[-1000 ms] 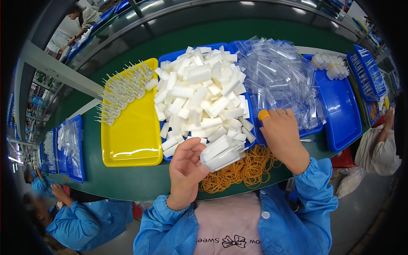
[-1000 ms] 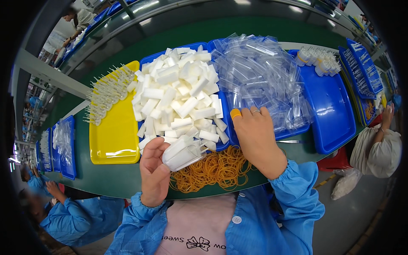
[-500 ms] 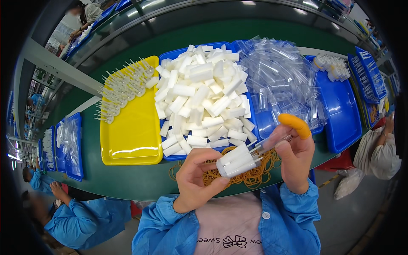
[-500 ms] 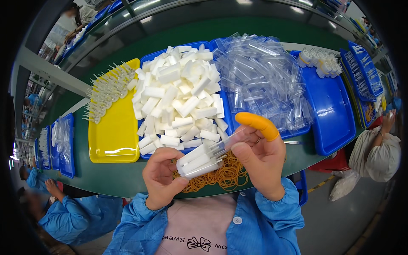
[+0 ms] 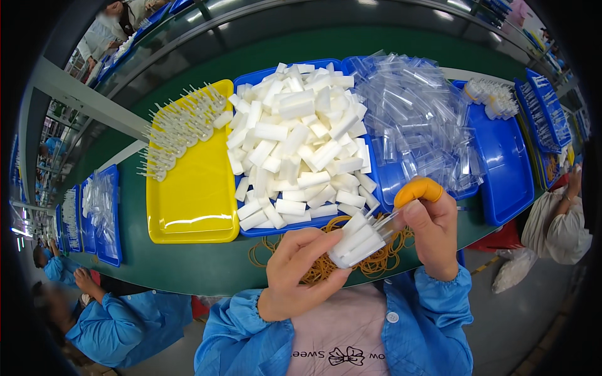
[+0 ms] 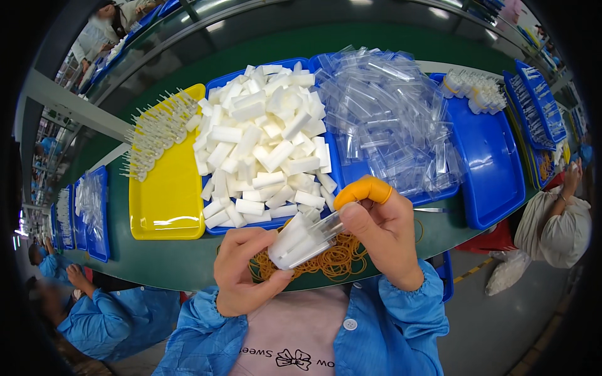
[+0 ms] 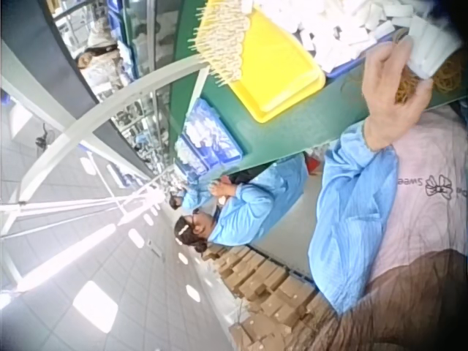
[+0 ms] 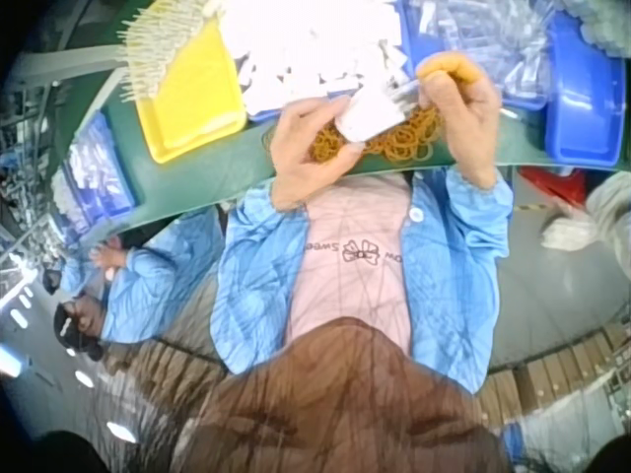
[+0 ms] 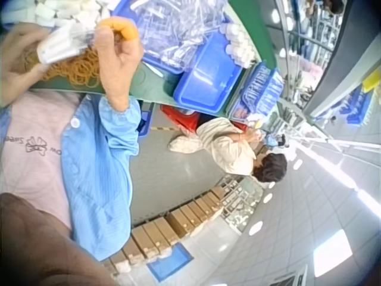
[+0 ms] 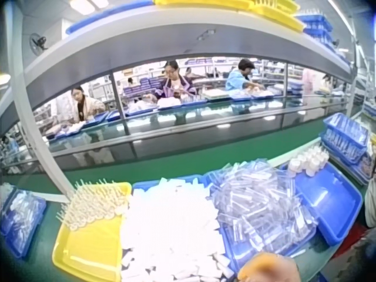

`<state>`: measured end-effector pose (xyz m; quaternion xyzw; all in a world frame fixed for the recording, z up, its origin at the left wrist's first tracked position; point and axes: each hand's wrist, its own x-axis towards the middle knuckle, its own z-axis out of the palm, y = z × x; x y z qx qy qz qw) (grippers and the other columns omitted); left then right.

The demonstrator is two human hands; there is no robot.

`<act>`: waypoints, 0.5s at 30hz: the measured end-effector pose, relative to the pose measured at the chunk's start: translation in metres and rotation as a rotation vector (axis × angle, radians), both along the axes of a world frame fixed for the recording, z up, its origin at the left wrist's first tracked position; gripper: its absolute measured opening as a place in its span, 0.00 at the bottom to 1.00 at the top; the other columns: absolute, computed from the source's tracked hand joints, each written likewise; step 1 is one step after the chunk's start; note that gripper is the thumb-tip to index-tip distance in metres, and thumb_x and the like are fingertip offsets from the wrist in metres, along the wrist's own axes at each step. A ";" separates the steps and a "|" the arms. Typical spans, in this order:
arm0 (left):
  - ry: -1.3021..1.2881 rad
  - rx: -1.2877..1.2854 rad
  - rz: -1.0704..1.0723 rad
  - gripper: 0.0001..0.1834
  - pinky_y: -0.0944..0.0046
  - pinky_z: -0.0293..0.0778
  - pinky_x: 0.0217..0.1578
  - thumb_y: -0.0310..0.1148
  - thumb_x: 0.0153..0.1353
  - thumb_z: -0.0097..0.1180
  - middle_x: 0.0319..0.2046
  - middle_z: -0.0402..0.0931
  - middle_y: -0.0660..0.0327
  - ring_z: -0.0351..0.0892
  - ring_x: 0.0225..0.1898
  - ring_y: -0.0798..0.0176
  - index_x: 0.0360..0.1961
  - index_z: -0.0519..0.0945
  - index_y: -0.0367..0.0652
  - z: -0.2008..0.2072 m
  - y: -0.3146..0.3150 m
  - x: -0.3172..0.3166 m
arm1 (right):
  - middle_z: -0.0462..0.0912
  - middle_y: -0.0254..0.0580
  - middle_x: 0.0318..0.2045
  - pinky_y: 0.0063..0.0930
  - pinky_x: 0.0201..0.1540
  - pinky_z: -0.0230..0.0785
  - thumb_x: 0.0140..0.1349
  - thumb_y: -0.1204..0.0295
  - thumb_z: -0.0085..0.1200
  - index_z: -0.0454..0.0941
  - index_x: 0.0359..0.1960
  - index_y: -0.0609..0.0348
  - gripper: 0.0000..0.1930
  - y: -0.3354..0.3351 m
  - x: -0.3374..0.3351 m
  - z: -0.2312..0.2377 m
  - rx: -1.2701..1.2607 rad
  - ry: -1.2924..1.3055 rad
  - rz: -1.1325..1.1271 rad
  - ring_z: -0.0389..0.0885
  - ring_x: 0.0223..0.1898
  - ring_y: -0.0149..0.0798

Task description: The person assembles small medical components by inserting white cylindrical pieces into clear plastic holders, securing them with rubber bands, and trimming excess material with scissors. The person then places the assembled units into a blue tray. The process is repeated for multiple units.

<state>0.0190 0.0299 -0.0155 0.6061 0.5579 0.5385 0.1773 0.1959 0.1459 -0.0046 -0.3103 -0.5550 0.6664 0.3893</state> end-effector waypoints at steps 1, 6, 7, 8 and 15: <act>0.052 -0.023 0.013 0.26 0.66 0.72 0.36 0.22 0.37 0.67 0.35 0.73 0.56 0.74 0.34 0.60 0.44 0.79 0.37 0.004 0.001 0.001 | 0.75 0.34 0.31 0.16 0.36 0.63 0.60 0.71 0.54 0.74 0.35 0.65 0.09 0.000 0.000 0.000 -0.016 0.008 0.005 0.70 0.31 0.22; 0.193 -0.004 -0.007 0.27 0.66 0.72 0.32 0.22 0.36 0.65 0.32 0.71 0.57 0.73 0.33 0.60 0.44 0.80 0.41 0.002 0.000 0.004 | 0.74 0.34 0.28 0.18 0.34 0.63 0.57 0.72 0.56 0.75 0.34 0.65 0.08 -0.001 -0.001 0.009 0.145 -0.092 -0.028 0.71 0.29 0.25; 0.224 0.005 -0.008 0.27 0.66 0.72 0.31 0.22 0.36 0.64 0.32 0.71 0.57 0.73 0.33 0.60 0.44 0.81 0.42 0.003 0.001 0.003 | 0.74 0.34 0.27 0.19 0.34 0.63 0.56 0.73 0.56 0.75 0.33 0.65 0.08 -0.001 0.000 0.010 0.219 -0.134 -0.037 0.71 0.29 0.25; 0.240 0.016 -0.021 0.26 0.65 0.72 0.31 0.23 0.36 0.64 0.32 0.71 0.58 0.73 0.33 0.59 0.44 0.81 0.42 0.003 0.002 0.003 | 0.74 0.35 0.27 0.19 0.34 0.63 0.55 0.73 0.56 0.76 0.32 0.65 0.07 0.000 0.000 0.012 0.292 -0.176 -0.046 0.71 0.28 0.26; 0.008 -0.044 -0.014 0.26 0.64 0.72 0.39 0.20 0.39 0.64 0.40 0.69 0.55 0.72 0.40 0.58 0.45 0.79 0.38 0.003 0.006 0.003 | 0.75 0.40 0.31 0.22 0.35 0.64 0.54 0.75 0.55 0.77 0.33 0.65 0.07 0.001 0.000 0.012 0.281 -0.183 0.028 0.72 0.31 0.31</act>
